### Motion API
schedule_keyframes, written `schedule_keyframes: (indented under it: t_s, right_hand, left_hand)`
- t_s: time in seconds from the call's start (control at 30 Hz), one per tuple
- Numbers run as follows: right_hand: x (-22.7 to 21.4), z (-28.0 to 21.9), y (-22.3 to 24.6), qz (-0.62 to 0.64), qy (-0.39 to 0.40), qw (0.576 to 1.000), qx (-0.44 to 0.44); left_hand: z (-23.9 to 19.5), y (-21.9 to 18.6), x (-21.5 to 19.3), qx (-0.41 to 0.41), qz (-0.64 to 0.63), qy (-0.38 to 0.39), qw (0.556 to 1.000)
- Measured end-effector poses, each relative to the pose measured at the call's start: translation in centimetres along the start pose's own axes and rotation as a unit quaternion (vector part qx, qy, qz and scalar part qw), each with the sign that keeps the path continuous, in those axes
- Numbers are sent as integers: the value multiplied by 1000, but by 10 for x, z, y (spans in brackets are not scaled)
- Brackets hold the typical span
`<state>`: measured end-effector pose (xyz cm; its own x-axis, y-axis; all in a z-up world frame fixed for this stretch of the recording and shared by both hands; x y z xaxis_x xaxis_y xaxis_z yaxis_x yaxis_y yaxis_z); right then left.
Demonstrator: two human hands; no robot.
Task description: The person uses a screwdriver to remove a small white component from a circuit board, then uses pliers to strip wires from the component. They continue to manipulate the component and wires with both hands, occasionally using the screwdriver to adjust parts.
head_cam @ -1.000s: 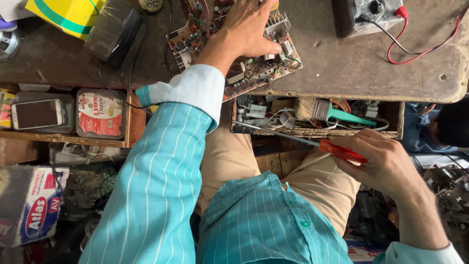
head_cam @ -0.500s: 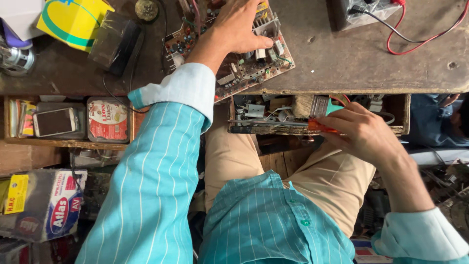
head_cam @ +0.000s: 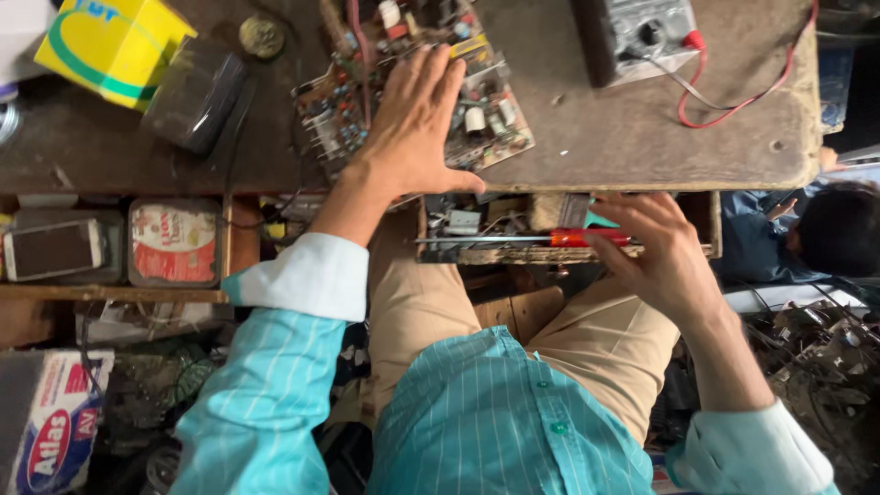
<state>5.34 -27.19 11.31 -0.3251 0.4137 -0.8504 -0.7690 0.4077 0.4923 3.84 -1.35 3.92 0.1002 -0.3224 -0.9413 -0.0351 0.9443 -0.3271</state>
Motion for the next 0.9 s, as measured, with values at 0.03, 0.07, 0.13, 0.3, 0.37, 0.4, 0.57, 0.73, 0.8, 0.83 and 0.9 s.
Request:
schedule_keyframes:
  t_s: [0.03, 0.07, 0.13, 0.3, 0.37, 0.4, 0.57, 0.73, 0.8, 0.83, 0.9]
  right_hand:
    - [5, 9, 10, 6, -3, 1000, -9]
    - [11, 19, 22, 2, -3, 1000, -25]
    - [27, 47, 41, -7, -8, 998, -59]
    - [70, 116, 62, -92, -49, 991, -79]
    - [84, 130, 56, -115, -43, 991, -55]
    - [92, 134, 52, -124, -36, 991, -43]
    - [113, 147, 41, -168, -24, 985, -14]
    - [118, 141, 42, -182, -72, 981, -7]
    - [119, 139, 42, -177, -84, 981, 1]
    - [118, 140, 41, -172, -79, 982, 7]
    - [116, 142, 39, -159, -68, 985, 17]
  left_hand:
    - [-4, -1, -2, 5, 8, -7, 1000]
    - [-8, -2, -3, 9, 15, -11, 1000]
    - [-6, -2, 0, -3, 9, 7, 1000]
    - [-7, 1, -1, -29, 20, 42, 998]
    - [-7, 2, -2, -32, 20, 38, 999]
    - [-8, 2, -2, -30, 15, 31, 999]
    - [-9, 6, 0, -33, -13, 27, 999]
    - [-10, 5, -3, -29, -27, -3, 999]
    - [-11, 5, -5, -28, -31, -13, 999]
    - [-10, 5, -4, -27, -33, -14, 999]
    - [-10, 6, -2, -34, -31, -4, 999]
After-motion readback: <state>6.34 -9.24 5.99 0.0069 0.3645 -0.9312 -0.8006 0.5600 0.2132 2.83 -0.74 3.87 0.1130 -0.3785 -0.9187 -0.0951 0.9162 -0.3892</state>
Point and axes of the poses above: each hand's wrist, its own z-axis towards the middle knuckle, its own x-axis out of the palm, y = z × x, the point moved 10 cm from there along z, towards the middle knuckle, and after that the axes turned 1 degree about -z, right-handed, at the moved point
